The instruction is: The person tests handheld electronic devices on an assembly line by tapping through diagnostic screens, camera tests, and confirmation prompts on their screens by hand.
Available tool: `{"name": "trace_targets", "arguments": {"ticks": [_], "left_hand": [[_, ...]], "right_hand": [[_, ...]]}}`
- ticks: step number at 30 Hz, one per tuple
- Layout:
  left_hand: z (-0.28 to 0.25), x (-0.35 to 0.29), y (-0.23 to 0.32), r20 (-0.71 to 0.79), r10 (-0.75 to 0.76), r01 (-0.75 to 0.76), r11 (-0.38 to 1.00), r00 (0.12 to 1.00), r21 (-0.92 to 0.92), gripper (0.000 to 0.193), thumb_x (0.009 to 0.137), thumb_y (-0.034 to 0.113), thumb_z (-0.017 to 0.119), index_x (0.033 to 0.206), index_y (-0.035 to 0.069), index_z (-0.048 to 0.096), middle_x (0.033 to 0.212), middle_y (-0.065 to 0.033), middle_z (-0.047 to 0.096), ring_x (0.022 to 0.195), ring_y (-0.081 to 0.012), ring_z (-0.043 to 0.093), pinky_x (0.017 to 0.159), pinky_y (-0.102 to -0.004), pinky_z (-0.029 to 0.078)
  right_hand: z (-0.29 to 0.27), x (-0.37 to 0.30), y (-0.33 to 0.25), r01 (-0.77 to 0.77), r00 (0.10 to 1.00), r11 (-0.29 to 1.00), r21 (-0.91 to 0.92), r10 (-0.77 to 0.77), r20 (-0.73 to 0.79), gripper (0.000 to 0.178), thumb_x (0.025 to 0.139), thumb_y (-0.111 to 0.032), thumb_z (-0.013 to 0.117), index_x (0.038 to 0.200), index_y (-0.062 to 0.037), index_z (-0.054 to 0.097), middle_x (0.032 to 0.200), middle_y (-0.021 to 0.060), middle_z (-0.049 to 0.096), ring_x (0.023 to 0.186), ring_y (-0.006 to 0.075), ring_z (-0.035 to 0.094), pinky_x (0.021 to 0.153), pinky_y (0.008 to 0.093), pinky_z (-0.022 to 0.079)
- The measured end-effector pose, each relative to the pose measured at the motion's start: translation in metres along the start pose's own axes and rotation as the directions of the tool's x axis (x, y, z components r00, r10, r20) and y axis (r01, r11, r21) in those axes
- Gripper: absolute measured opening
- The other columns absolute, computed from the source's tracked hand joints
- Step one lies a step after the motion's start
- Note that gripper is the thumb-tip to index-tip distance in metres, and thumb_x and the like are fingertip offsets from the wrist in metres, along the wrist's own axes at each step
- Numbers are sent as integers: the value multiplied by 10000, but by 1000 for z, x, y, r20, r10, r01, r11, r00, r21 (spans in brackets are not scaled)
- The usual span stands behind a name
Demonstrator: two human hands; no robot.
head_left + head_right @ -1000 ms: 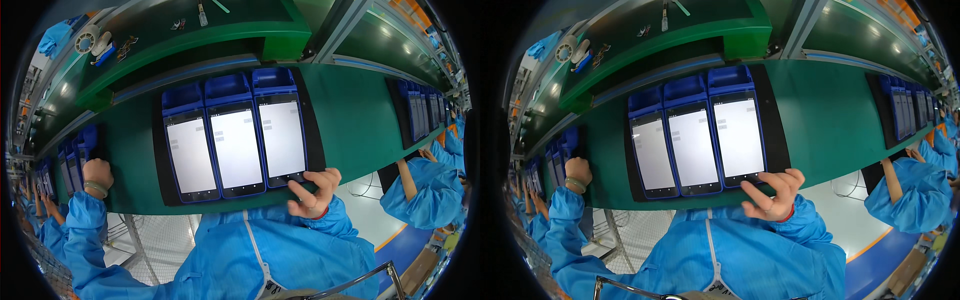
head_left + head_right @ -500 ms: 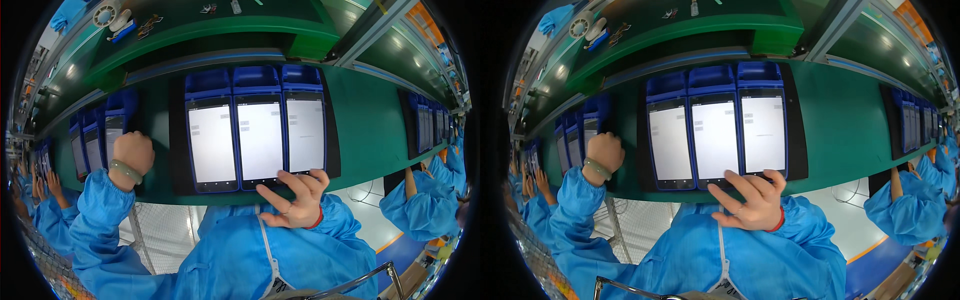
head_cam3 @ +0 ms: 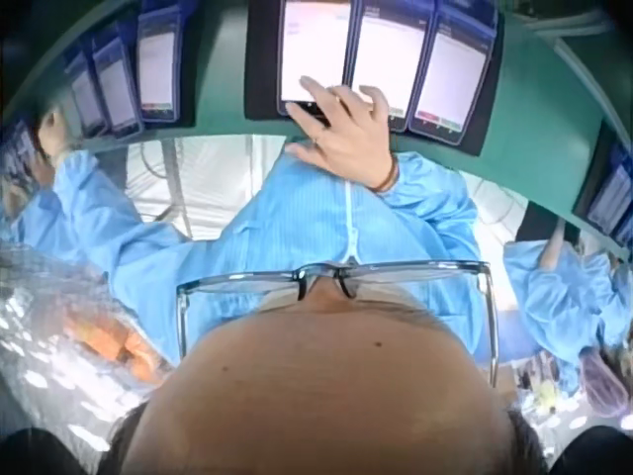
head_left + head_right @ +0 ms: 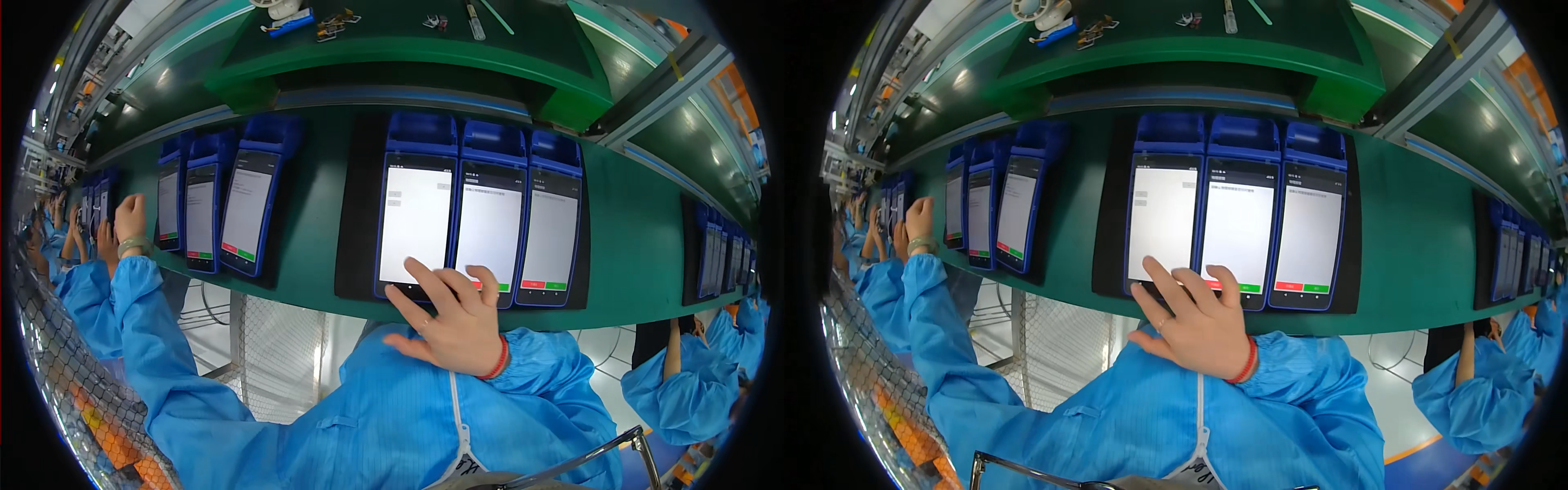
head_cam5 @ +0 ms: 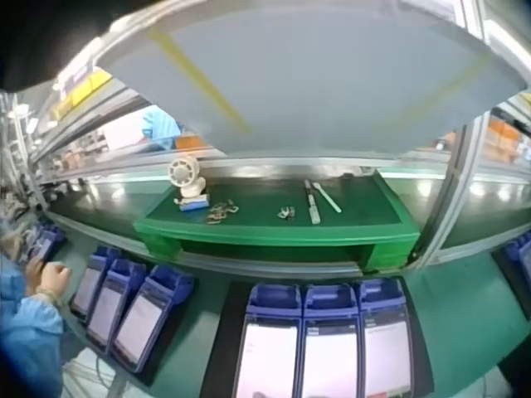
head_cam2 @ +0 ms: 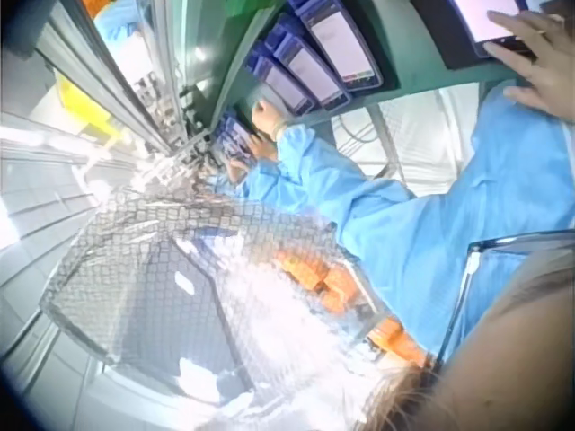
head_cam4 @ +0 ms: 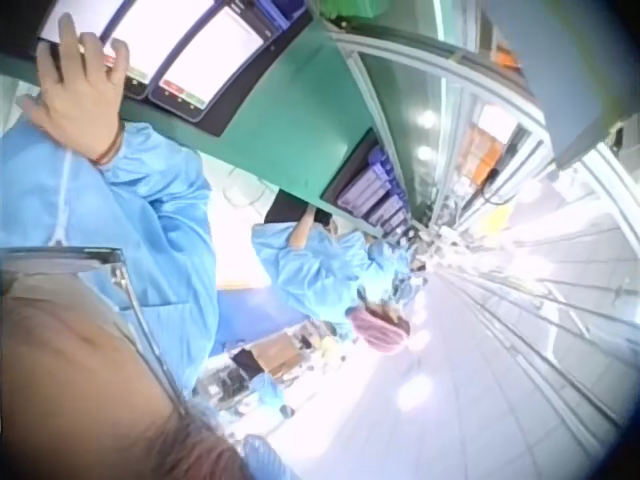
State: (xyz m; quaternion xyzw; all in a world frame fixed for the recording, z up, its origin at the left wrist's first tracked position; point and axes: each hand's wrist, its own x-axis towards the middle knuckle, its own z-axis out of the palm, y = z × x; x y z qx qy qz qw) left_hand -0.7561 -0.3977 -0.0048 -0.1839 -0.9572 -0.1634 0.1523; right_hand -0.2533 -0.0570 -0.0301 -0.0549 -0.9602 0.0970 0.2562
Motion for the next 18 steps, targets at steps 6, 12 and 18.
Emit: {"name": "trace_targets", "arguments": {"ticks": [6,12,18], "left_hand": [[18,16,-111,57,-315,314,882,947,-350,362,845,359,544,909,29,678,798,-45,654,663,-158,567,618,-303,437],[65,31,-123,292,-428,518,714,855,-471,491,855,466,448,842,34,680,773,-64,639,689,-158,559,609,-300,411],[39,57,-142,575,-543,771,571,612,-282,446,783,488,524,936,93,663,847,-58,635,673,-178,528,631,-304,397]], "right_hand": [[-38,-14,12,-99,991,993,62,104,-83,448,767,-557,573,1031,-209,671,1126,82,553,929,203,486,868,401,290],[-67,-108,80,-574,791,801,-168,491,-365,351,780,-121,560,1104,13,581,1132,163,511,1039,309,460,906,399,358],[-31,-164,134,-622,575,783,-4,453,-681,436,955,-329,331,1103,3,573,1067,152,524,979,264,491,849,357,387]]}}
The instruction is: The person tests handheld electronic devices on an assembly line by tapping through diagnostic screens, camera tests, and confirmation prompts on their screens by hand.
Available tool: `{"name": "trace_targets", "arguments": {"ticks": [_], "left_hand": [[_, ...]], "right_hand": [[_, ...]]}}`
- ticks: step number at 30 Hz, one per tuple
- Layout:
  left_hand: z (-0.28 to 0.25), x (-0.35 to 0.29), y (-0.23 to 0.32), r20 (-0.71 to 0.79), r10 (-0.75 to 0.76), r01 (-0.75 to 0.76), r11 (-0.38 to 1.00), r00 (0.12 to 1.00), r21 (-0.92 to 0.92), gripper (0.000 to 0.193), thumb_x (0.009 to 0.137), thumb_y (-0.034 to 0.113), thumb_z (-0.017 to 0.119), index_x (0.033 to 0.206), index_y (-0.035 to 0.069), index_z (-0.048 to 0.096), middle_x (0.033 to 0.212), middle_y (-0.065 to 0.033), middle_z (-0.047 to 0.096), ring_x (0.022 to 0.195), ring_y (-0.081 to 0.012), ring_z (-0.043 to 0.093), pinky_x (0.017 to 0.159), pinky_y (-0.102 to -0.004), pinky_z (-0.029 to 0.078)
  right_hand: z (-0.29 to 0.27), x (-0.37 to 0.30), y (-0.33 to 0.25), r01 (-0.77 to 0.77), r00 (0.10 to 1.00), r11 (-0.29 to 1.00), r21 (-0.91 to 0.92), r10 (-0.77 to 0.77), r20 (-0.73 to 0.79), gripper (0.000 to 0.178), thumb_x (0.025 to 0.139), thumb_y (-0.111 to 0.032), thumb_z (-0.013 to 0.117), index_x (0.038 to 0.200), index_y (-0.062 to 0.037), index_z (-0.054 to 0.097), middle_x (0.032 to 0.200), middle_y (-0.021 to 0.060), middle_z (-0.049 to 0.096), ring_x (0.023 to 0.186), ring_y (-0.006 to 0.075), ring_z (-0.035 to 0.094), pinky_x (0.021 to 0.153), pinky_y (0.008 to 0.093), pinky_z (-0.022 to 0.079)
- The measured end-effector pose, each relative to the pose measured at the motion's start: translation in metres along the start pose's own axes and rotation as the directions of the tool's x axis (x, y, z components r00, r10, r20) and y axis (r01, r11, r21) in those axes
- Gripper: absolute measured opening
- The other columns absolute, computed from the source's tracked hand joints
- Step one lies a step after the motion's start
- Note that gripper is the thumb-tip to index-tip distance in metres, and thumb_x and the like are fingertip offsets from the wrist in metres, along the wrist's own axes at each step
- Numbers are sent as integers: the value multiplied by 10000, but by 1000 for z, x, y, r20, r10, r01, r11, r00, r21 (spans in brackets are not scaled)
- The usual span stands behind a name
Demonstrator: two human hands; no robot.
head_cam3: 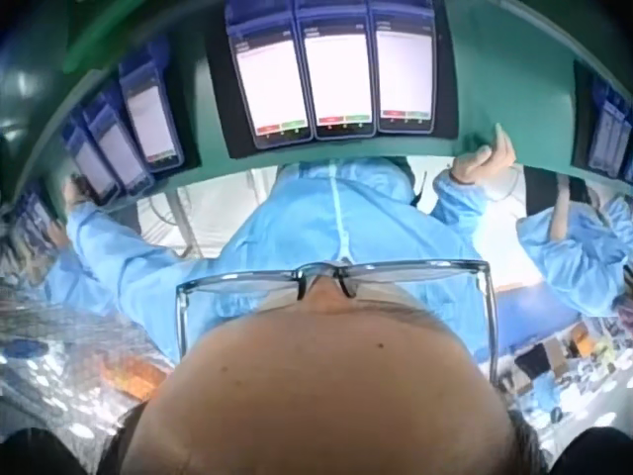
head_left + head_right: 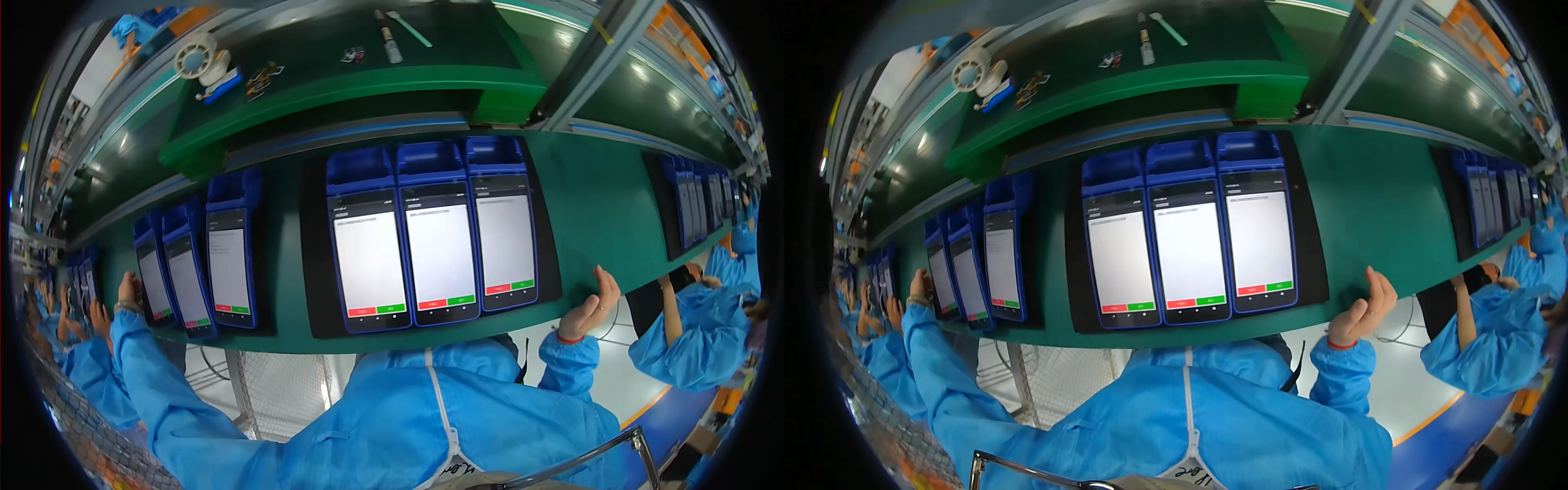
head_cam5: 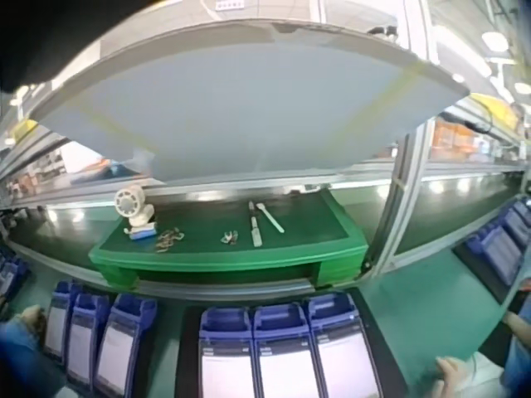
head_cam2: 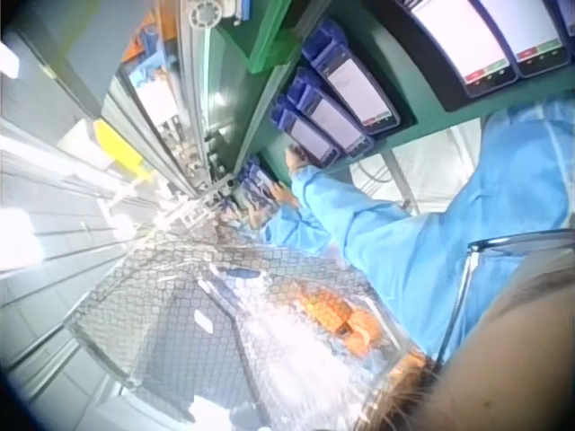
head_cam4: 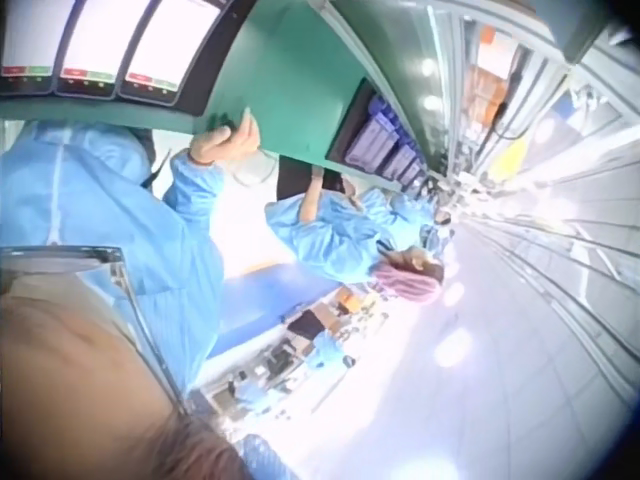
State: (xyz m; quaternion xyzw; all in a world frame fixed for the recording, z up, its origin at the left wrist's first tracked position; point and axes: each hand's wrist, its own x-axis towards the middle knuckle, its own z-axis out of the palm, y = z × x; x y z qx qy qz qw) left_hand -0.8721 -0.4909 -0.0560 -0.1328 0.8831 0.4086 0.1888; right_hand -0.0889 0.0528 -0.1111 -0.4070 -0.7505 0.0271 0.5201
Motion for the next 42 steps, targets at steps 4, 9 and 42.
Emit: {"name": "trace_targets", "arguments": {"ticks": [4,9,42], "left_hand": [[102,-30,18,376,162,-28,941,912,-338,451,877,379,524,1154,24,556,1064,-76,612,902,-184,576,800,-309,444],[121,-33,10,141,617,-616,786,774,-58,366,922,201,491,1177,-60,519,1081,-115,605,969,-168,562,845,-261,436],[406,-422,105,462,670,46,539,581,-841,575,923,270,428,1415,58,219,1331,-132,425,1197,-227,447,1007,-332,360]], "right_hand": [[-1,-4,-7,-32,991,999,8,32,-126,561,945,-453,254,1052,3,563,993,152,528,897,255,521,812,344,404],[4,-7,-8,-28,993,999,34,31,-116,566,940,-470,242,1042,-3,545,964,142,517,877,249,519,805,343,403],[32,78,-71,-748,657,407,525,334,676,521,974,-306,376,1413,-58,243,1342,168,392,1180,213,431,1004,301,321]]}}
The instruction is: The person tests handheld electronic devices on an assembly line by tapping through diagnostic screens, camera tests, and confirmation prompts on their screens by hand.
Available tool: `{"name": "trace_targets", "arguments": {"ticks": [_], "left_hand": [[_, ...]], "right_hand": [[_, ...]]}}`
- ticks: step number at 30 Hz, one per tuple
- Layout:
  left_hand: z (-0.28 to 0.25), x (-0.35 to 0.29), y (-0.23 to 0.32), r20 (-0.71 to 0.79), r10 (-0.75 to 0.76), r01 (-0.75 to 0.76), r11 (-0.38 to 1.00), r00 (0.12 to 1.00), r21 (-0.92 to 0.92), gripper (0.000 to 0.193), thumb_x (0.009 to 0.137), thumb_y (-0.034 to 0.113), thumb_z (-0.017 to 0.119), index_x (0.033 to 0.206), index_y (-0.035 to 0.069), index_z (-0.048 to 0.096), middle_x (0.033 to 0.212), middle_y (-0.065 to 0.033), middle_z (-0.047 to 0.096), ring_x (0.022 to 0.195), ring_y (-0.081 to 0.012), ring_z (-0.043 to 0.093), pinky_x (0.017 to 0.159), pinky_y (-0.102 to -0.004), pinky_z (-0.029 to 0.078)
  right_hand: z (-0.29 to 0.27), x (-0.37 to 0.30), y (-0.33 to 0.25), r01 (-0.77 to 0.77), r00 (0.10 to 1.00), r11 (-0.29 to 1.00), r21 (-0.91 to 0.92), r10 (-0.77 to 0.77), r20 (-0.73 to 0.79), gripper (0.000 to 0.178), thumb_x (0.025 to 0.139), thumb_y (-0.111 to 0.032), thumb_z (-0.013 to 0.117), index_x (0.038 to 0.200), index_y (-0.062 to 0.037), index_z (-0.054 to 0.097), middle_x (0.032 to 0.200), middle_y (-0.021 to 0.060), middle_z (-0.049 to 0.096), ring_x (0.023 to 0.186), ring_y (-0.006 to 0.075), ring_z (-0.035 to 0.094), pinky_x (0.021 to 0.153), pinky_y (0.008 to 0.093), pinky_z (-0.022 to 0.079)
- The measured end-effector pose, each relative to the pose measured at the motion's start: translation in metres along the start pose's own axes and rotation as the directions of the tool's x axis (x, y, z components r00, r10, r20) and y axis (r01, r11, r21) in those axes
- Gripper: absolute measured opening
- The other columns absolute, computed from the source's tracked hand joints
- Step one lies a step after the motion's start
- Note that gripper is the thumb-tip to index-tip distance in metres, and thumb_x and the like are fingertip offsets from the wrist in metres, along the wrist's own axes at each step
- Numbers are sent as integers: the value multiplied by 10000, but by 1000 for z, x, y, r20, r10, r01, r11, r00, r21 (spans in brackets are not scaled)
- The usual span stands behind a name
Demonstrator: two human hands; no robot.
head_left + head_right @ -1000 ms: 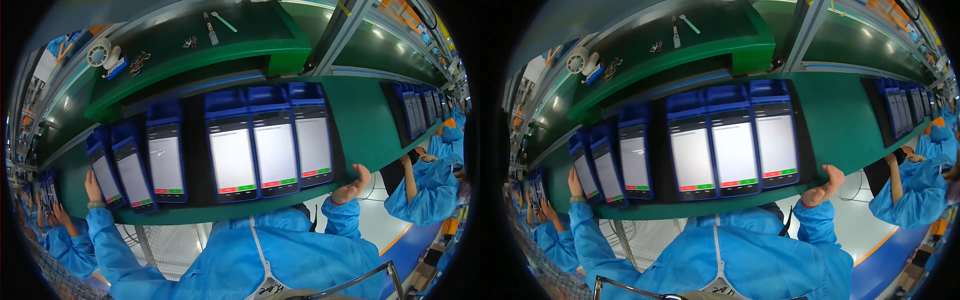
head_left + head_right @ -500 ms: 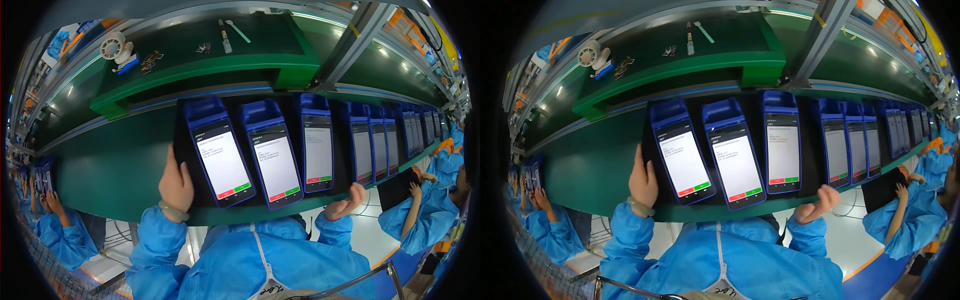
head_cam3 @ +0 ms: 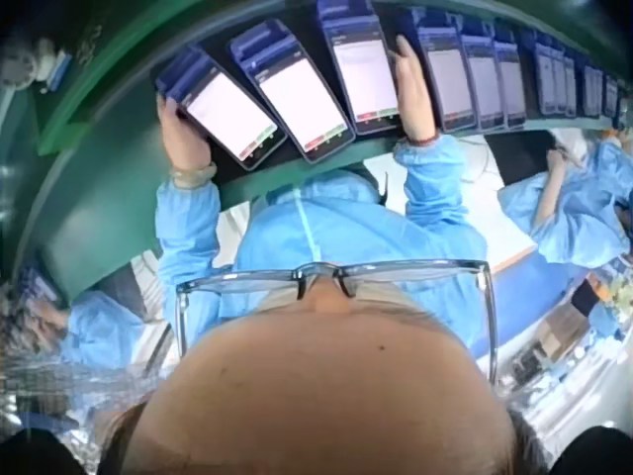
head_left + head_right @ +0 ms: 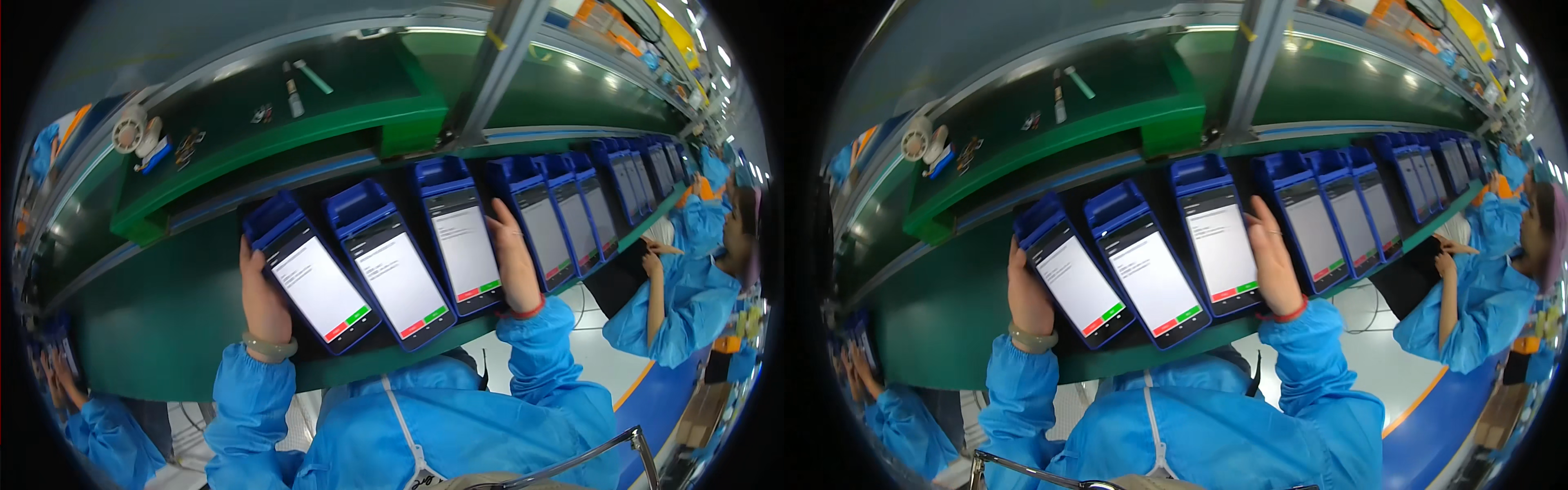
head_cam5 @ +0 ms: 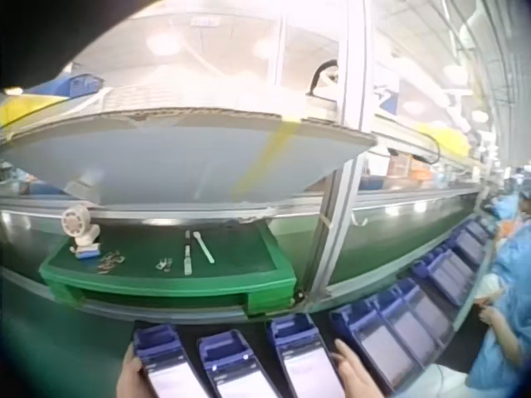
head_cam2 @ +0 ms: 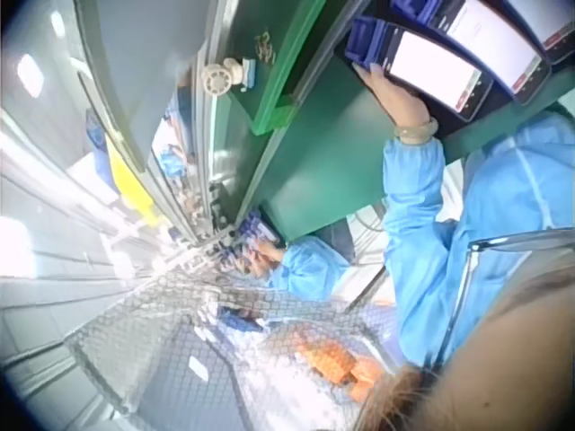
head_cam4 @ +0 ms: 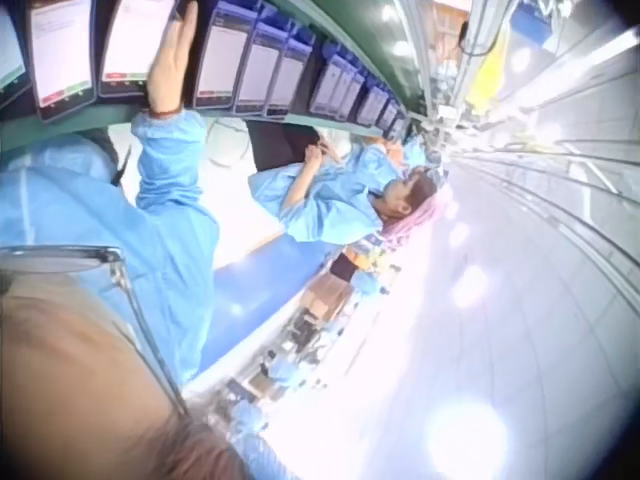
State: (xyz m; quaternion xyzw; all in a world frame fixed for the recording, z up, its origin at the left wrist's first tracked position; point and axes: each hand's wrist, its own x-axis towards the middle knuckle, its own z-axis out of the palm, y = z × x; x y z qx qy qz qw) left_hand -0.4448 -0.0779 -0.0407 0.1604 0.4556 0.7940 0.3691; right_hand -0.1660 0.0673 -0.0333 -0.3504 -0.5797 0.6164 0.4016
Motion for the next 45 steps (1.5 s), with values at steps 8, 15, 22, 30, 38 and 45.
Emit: {"name": "trace_targets", "arguments": {"ticks": [8,15,22,30,38,45], "left_hand": [[7,7,1,222,-58,67,997,973,-34,562,958,411,270,1389,51,299,1342,-93,442,1212,-233,433,1035,-332,312],[12,-5,3,148,-101,123,982,984,-147,613,953,446,260,1408,37,234,1363,-135,396,1219,-258,414,1036,-351,313],[10,-16,5,252,-63,79,995,966,-56,561,949,409,276,1370,40,321,1295,-104,472,1148,-238,484,994,-341,368],[-5,-67,5,313,106,-259,824,944,504,932,636,-15,512,1444,34,50,1477,-201,133,1343,-299,218,1093,-374,158],[-18,-80,1,390,174,-397,678,904,619,984,583,1,468,1440,43,-14,1478,-233,80,1300,-345,289,1040,-416,297],[-18,-82,1,373,187,-388,706,909,593,960,585,11,435,1437,34,-5,1461,-255,132,1305,-352,292,1055,-417,285]], "right_hand": [[23,12,4,-3,1000,1000,21,3,25,482,967,-203,431,1379,14,306,1329,113,435,1188,140,421,1002,242,313],[45,7,17,38,999,999,17,-39,22,534,961,-254,441,1379,34,275,1409,157,347,1303,214,325,1062,265,244],[45,5,25,23,998,997,-69,-20,52,514,969,-244,413,1388,17,269,1414,136,334,1291,184,324,1060,278,246],[11,-59,5,305,934,823,-479,-357,-17,377,738,-28,598,1112,-5,553,1234,174,448,1060,273,514,878,332,435],[16,-80,3,482,842,432,-762,-470,266,350,629,-89,704,977,-71,666,1164,216,475,1033,347,498,841,400,451],[18,-81,9,449,846,505,-737,-504,170,296,664,-65,678,955,-20,642,1140,206,490,979,318,510,793,370,464]]}}
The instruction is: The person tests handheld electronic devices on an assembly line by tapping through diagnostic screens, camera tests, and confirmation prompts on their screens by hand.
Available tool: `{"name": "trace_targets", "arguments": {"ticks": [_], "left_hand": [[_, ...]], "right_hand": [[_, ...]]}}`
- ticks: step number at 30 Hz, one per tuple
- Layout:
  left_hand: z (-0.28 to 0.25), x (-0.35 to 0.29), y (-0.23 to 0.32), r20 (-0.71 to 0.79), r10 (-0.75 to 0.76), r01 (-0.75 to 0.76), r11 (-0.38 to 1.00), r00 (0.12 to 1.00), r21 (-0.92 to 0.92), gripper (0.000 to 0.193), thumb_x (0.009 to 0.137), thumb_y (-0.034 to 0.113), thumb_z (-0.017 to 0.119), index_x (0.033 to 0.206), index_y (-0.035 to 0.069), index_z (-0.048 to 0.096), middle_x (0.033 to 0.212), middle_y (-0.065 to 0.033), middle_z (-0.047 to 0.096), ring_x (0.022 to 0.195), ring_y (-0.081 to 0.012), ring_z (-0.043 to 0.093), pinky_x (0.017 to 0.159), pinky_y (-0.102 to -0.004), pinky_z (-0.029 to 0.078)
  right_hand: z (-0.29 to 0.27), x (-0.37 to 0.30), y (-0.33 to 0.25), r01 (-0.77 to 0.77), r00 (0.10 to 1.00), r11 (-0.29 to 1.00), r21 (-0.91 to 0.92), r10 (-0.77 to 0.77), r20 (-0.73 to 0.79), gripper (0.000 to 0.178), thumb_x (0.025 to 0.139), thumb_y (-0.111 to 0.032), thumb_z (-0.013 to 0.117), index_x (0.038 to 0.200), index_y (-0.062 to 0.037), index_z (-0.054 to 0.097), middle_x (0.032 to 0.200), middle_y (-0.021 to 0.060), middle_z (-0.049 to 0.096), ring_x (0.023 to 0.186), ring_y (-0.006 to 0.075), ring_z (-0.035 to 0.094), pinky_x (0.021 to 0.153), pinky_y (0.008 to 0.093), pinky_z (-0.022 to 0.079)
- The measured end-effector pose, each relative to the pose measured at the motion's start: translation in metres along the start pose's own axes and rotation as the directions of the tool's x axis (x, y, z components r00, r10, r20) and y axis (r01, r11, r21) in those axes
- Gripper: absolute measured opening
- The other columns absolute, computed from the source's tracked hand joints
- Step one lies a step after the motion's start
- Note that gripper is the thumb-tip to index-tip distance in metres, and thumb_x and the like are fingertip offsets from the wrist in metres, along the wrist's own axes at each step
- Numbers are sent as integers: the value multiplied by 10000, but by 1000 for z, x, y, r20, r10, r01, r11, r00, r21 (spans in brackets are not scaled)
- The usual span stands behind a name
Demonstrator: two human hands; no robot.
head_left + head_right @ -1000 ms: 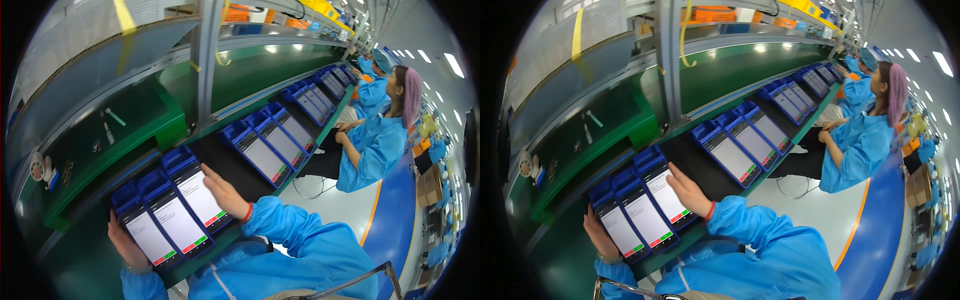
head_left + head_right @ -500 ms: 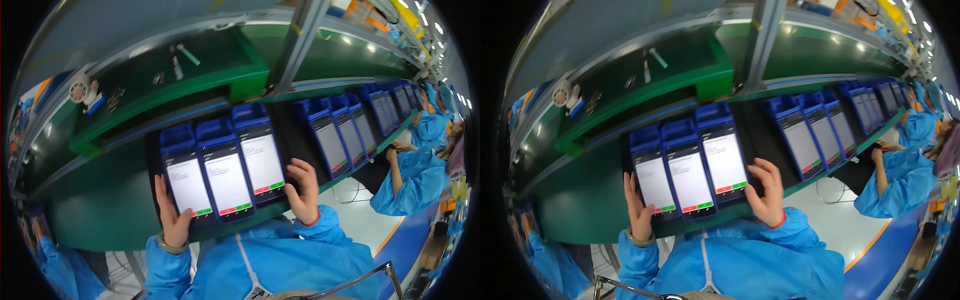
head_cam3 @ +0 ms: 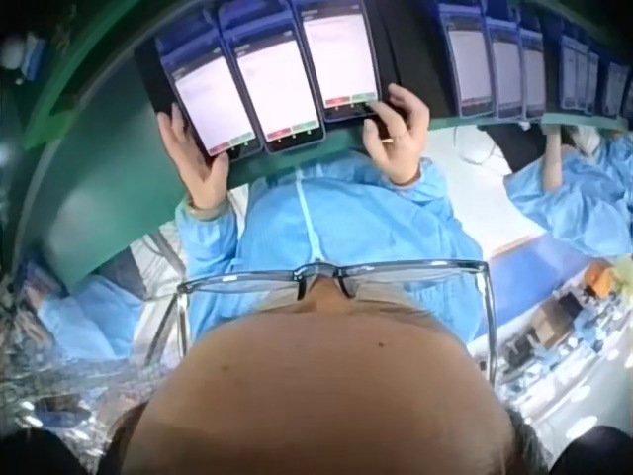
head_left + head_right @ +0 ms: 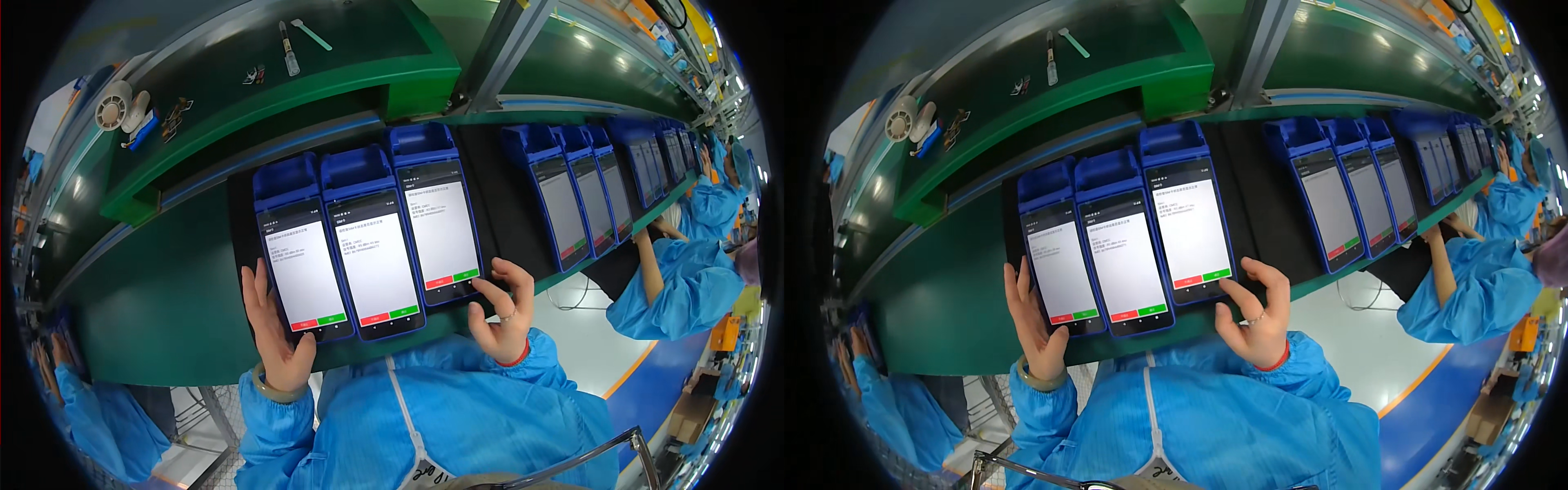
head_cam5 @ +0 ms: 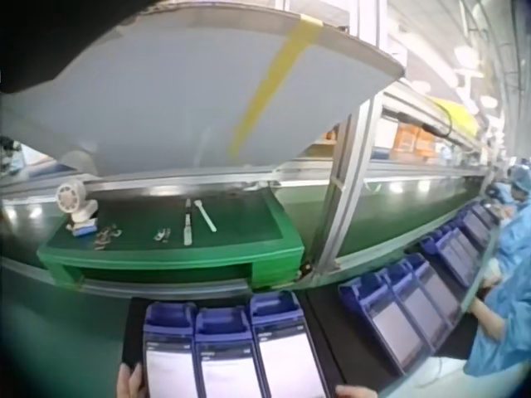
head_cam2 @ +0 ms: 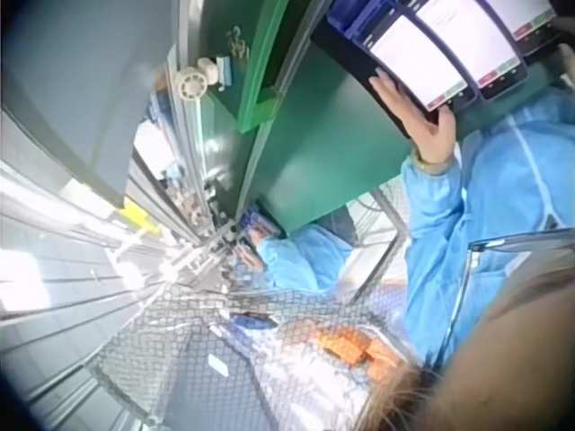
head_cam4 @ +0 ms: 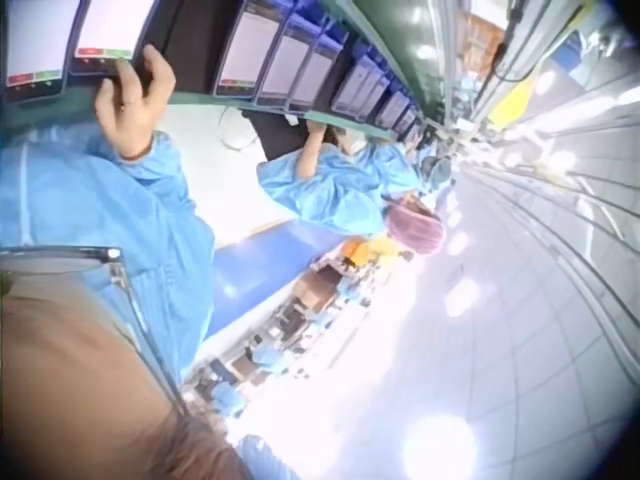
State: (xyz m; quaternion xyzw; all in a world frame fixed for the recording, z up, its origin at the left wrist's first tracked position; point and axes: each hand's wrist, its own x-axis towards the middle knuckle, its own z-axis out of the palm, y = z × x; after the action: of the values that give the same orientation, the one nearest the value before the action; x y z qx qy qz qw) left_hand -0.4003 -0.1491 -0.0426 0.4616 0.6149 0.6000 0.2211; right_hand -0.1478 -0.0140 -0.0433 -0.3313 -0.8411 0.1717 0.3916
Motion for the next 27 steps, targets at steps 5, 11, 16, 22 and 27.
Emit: {"name": "trace_targets", "arguments": {"ticks": [5,11,16,22,27], "left_hand": [[-2,-2,-3,24,2,-2,1000,1000,18,940,600,15,432,1436,32,3,1454,-256,158,1328,-344,263,1059,-410,283],[0,3,-5,31,12,-11,999,999,-30,918,618,-8,430,1433,25,8,1454,-251,163,1327,-335,268,1064,-403,274],[1,2,-4,18,25,-25,1000,1000,2,923,630,-52,459,1432,20,7,1453,-260,149,1317,-331,288,1033,-392,325],[11,3,-4,-40,13,-5,983,999,186,924,675,20,619,1411,-25,61,1398,-272,232,1292,-350,314,1039,-410,307],[10,2,-2,-37,-9,16,980,999,200,909,682,28,618,1405,-35,71,1389,-275,248,1287,-349,320,1049,-411,291]], "right_hand": [[1,0,2,-24,1000,1000,9,24,-12,310,664,-57,679,971,-19,644,1139,209,490,984,317,508,781,362,466],[4,4,-6,36,998,991,-127,-30,51,342,650,-70,684,990,-44,655,1140,203,490,984,317,498,781,372,456],[18,14,-34,288,953,955,-74,-279,115,338,618,-228,695,946,-146,679,1098,127,551,914,251,523,821,390,373],[12,11,-26,222,969,975,-29,-218,120,343,643,-224,696,971,-128,668,1109,145,536,944,267,506,819,394,377],[5,2,-4,62,995,998,31,-64,78,402,667,-111,676,1053,-22,609,1169,201,462,1000,320,489,831,369,441]]}}
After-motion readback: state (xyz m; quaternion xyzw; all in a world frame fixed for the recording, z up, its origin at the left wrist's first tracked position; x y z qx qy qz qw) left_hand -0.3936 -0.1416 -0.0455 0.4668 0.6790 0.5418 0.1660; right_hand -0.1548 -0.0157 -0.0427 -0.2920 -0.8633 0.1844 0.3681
